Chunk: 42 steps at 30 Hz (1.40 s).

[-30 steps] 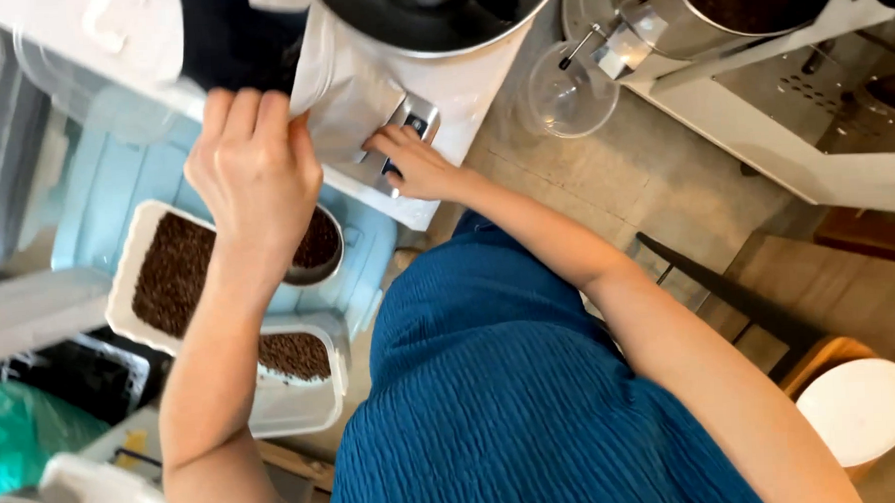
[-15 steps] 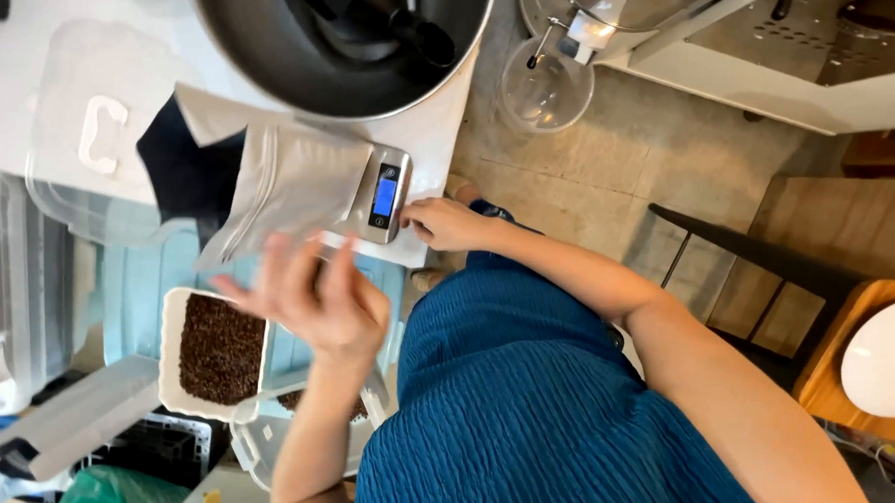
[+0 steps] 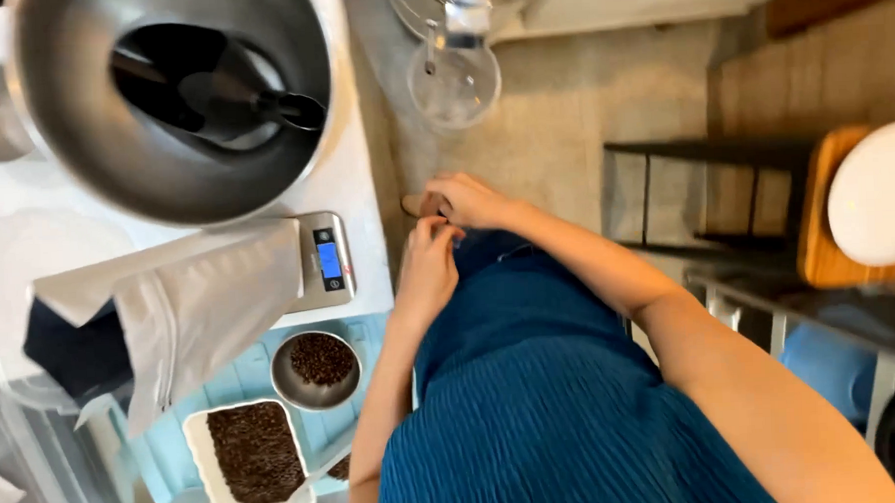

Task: Weighing roasted coffee beans on a scale, filling bags, and inspecting beans in a cooling tray.

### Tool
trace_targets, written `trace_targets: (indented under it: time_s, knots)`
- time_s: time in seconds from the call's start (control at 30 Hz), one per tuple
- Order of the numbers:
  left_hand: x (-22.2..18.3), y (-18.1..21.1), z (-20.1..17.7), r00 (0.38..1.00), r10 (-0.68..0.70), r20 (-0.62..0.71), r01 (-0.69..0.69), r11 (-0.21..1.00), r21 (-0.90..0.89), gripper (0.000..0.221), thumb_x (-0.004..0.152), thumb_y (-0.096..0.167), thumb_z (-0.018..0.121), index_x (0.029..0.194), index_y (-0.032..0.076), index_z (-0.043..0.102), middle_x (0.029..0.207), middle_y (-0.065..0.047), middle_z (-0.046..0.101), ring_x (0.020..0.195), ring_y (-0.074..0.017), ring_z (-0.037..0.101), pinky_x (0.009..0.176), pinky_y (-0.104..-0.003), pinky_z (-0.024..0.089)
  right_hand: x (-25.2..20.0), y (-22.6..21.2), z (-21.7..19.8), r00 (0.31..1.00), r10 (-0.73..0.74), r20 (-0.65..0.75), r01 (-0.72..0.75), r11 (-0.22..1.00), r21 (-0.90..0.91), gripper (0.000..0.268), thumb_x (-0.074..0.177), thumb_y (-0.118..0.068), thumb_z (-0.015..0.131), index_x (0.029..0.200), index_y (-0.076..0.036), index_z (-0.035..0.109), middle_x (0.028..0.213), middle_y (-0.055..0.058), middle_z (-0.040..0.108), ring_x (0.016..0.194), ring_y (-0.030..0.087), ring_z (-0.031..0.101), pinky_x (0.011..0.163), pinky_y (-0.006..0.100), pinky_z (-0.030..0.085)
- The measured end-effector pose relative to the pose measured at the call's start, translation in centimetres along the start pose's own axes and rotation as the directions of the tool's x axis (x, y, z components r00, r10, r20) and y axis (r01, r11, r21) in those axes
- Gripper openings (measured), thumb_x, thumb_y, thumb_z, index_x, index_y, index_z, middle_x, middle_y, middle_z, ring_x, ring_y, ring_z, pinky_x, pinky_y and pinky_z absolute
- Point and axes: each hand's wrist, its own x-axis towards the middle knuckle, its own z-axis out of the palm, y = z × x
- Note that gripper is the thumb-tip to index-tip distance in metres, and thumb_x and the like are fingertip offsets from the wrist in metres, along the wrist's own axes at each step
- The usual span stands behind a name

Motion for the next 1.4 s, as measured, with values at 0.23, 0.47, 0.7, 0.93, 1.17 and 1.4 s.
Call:
trace_targets:
  time_s: [0.23, 0.47, 0.7, 0.93, 1.17, 1.4]
  knots:
    - [-2.4, -8.2, 7.2, 0.939, -0.060, 0.340, 0.065, 0.998, -0.002, 0.019, 0.088, 0.008, 0.064, 0.105, 0.013, 0.069, 0.098, -0.014, 0.064, 0.098, -0.0488, 0.065, 0.081, -0.057, 0.055, -6.7, -2.0, 2.1, 0.988, 0.112, -0.105, -0.087, 0.973, 0.213, 0.022, 0.090, -0.004, 0.058, 0.108, -0.013, 0.066, 0.098, 0.015, 0.069, 0.099, 0.042, 0.069, 0.081, 0.051, 0.058]
    - [0.0, -5.1, 8.1, 0.890, -0.138, 0.434, 0.130, 0.990, 0.049, 0.035, 0.087, 0.015, 0.064, 0.120, 0.024, 0.063, 0.089, -0.006, 0.072, 0.098, -0.0372, 0.070, 0.083, -0.053, 0.057, -11.5, 1.6, 1.6, 0.961, 0.258, -0.101, -0.226, 0.941, 0.253, 0.019, 0.091, -0.006, 0.060, 0.109, -0.007, 0.067, 0.098, 0.016, 0.068, 0.093, 0.041, 0.070, 0.078, 0.048, 0.059]
    - [5.6, 1.7, 9.8, 0.902, -0.151, 0.404, 0.187, 0.981, -0.051, 0.050, 0.092, 0.002, 0.049, 0.140, 0.015, 0.047, 0.105, -0.019, 0.067, 0.109, -0.0476, 0.065, 0.089, -0.061, 0.054, -11.1, 8.0, -1.3, 0.959, 0.246, -0.140, -0.202, 0.942, 0.269, 0.020, 0.089, -0.008, 0.063, 0.108, -0.008, 0.069, 0.091, 0.016, 0.070, 0.085, 0.038, 0.072, 0.074, 0.049, 0.059]
    - [11.6, 2.5, 18.6, 0.955, -0.196, 0.220, 0.226, 0.967, -0.119, 0.047, 0.094, -0.003, 0.047, 0.139, 0.013, 0.046, 0.095, -0.019, 0.063, 0.102, -0.0507, 0.067, 0.090, -0.059, 0.052, -14.2, 14.0, -10.6, 0.964, 0.213, -0.158, -0.173, 0.957, 0.232, 0.019, 0.091, -0.011, 0.063, 0.109, -0.013, 0.069, 0.092, 0.013, 0.073, 0.088, 0.037, 0.074, 0.077, 0.048, 0.060]
    - [20.7, 8.8, 27.3, 0.976, -0.167, 0.139, 0.185, 0.975, -0.124, 0.048, 0.092, -0.002, 0.051, 0.137, 0.015, 0.050, 0.093, -0.015, 0.061, 0.099, -0.0469, 0.066, 0.090, -0.056, 0.052, -20.4, 23.5, -15.5, 0.959, 0.264, -0.102, -0.223, 0.927, 0.300, 0.020, 0.091, -0.012, 0.062, 0.109, -0.013, 0.069, 0.089, 0.013, 0.074, 0.091, 0.039, 0.073, 0.080, 0.051, 0.059]
    - [26.1, 13.9, 28.5, 0.992, -0.119, 0.048, 0.124, 0.987, -0.107, 0.057, 0.085, -0.008, 0.051, 0.137, 0.015, 0.052, 0.093, -0.012, 0.058, 0.095, -0.0460, 0.068, 0.087, -0.053, 0.055, -21.2, 31.9, -17.7, 0.953, 0.294, -0.074, -0.273, 0.939, 0.208, 0.018, 0.091, -0.018, 0.065, 0.108, -0.016, 0.070, 0.086, 0.010, 0.075, 0.089, 0.035, 0.074, 0.078, 0.049, 0.059]
